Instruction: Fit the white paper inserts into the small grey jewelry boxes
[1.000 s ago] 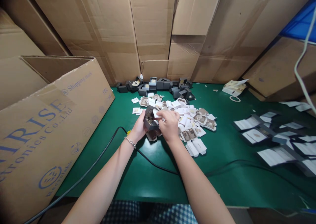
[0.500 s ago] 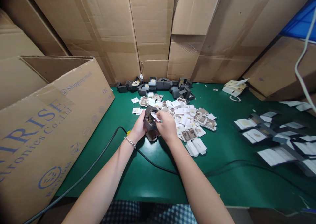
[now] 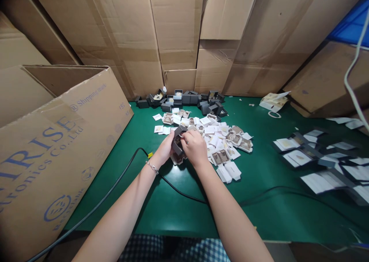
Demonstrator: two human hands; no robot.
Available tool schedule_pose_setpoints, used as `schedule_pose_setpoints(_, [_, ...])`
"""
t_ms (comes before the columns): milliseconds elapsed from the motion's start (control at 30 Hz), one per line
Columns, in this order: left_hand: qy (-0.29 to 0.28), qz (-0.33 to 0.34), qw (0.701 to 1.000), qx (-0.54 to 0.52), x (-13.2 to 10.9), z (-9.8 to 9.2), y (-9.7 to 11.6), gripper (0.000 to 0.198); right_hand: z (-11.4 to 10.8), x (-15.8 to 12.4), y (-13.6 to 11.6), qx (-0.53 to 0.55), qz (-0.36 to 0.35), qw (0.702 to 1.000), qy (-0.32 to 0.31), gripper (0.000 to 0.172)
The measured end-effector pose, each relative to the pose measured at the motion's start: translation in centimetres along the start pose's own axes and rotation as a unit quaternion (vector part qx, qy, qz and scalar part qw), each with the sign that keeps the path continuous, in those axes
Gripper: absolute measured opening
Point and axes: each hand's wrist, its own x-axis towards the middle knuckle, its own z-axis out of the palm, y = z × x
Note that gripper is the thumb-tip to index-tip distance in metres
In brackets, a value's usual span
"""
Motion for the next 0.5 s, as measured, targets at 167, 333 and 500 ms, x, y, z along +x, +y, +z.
schedule_pose_setpoints(167, [-0.018,0.039,0.997,0.062,0.27,-0.42,-0.44,0.061,-0.11,0.13,0.01,-0.014,-0.004,1.0,-0.01,0.019])
schedule_pose_setpoints(333, [-0.01,0.064,0.993,0.099,0.14,-0.33,-0.28,0.063,-0.23,0.16,-0.25,-0.02,0.031,0.999,-0.035,0.019])
schedule_pose_setpoints(500, [-0.002,0.078,0.99,0.118,0.03,-0.22,-0.12,0.064,-0.28,0.2,-0.37,-0.024,0.042,0.998,-0.051,0.017])
